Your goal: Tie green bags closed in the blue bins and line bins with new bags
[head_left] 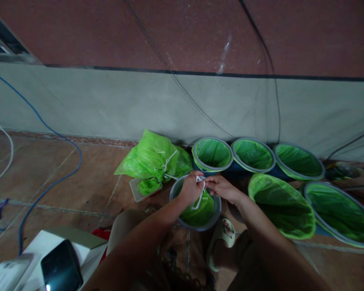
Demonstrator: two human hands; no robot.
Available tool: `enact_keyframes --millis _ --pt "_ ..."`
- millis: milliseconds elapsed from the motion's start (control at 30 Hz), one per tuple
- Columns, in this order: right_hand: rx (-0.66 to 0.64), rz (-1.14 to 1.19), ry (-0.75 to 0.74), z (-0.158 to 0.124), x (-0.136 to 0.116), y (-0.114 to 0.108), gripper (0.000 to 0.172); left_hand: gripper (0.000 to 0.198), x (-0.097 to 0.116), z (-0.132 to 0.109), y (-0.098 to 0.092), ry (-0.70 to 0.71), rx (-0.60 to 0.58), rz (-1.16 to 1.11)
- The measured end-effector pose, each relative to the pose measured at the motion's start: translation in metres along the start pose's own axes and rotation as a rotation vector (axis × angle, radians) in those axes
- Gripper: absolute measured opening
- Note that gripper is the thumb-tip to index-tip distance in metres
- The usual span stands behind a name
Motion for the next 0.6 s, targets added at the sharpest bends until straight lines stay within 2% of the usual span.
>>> enact_keyframes --millis 133,233,300,467,533,600 --pt "0.026 0.002 0.025 0.001 0.002 -0.002 0.017 0.024 0.000 0.000 -0.001 -0.063 -0.044 -0.013" --pt "0.049 -0.049 0.014 0.004 0.010 -0.002 0.015 0.016 -0.001 0.001 -0.002 -0.050 -0.094 -0.041" --pt "0.066 -0.159 -0.028 0.006 0.013 -0.003 0.016 0.013 -0.001 0.003 -0.001 -0.030 -0.111 -0.042" --pt "0.137 -0.715 -0.234 0.008 0.010 -0.003 0.025 0.007 -0.007 0.007 0.002 -0.025 -0.112 0.015" --pt "0.139 -0.778 -0.263 0.008 0.009 -0.003 0.028 0.009 -0.009 0.008 0.003 -0.009 -0.118 0.018" --pt "0.101 -0.698 -0.258 0.009 0.012 -0.003 0.028 0.011 -0.011 0.009 0.003 0.001 -0.128 0.019"
Point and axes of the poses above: each hand's wrist, its own z-axis towards the middle knuckle, its own y-axis out of the palm, x = y × z, the point moved 2 cm from there along z, towards the middle knuckle, and after that the axes turned 10 degrees about z, right-handed, at the moved point
